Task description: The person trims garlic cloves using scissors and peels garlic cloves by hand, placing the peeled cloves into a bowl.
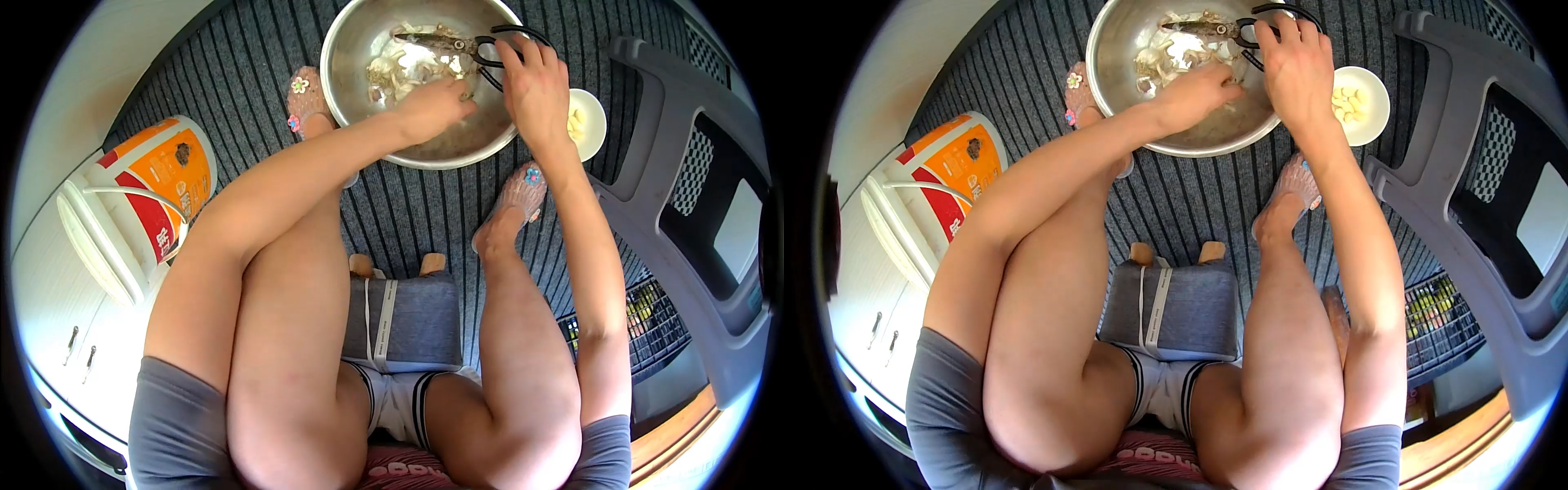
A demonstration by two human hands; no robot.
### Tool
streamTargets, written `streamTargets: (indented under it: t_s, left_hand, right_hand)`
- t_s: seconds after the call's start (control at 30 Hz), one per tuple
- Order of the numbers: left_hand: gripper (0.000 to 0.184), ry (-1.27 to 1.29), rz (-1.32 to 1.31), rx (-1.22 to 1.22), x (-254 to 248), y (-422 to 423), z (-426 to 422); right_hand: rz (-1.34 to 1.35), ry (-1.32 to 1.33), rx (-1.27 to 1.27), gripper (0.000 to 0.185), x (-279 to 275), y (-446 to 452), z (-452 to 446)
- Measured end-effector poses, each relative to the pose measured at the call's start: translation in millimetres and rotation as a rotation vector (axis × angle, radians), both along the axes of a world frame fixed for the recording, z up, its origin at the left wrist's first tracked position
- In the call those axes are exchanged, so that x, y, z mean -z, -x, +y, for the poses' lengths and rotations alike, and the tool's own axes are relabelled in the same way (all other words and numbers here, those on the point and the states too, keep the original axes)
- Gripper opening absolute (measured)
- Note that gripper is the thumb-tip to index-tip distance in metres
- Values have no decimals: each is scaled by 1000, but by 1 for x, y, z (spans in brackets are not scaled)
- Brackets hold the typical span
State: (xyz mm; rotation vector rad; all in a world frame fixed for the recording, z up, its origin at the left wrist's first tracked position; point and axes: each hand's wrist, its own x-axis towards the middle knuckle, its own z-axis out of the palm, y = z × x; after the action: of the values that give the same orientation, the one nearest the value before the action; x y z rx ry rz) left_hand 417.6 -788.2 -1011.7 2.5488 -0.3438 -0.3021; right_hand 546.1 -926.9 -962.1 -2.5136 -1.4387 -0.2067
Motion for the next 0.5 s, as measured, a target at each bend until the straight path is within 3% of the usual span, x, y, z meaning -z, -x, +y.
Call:
streamTargets:
  t_s: [0.03, 0.2, 0.27, 0.4, 0.5]
  left_hand:
    - [29, 19, 27, -4, 0, 3, 6]
    - [16, 430, 178, -373, -9, 13, 28]
    - [11, 594, 338, -561, -17, 16, 34]
    - [11, 154, 14, -334, -23, 17, 51]
    - [10, -153, -205, -124, -27, 18, 42]
  right_hand:
    - [-13, -48, 5, 33, -2, 4, -1]
    - [492, -219, -28, 25, -23, 44, -13]
    - [779, -158, 132, 24, -19, 67, -13]
    - [658, 119, 36, 22, 3, 80, -19]
    - [556, 162, -25, 20, 5, 83, -14]
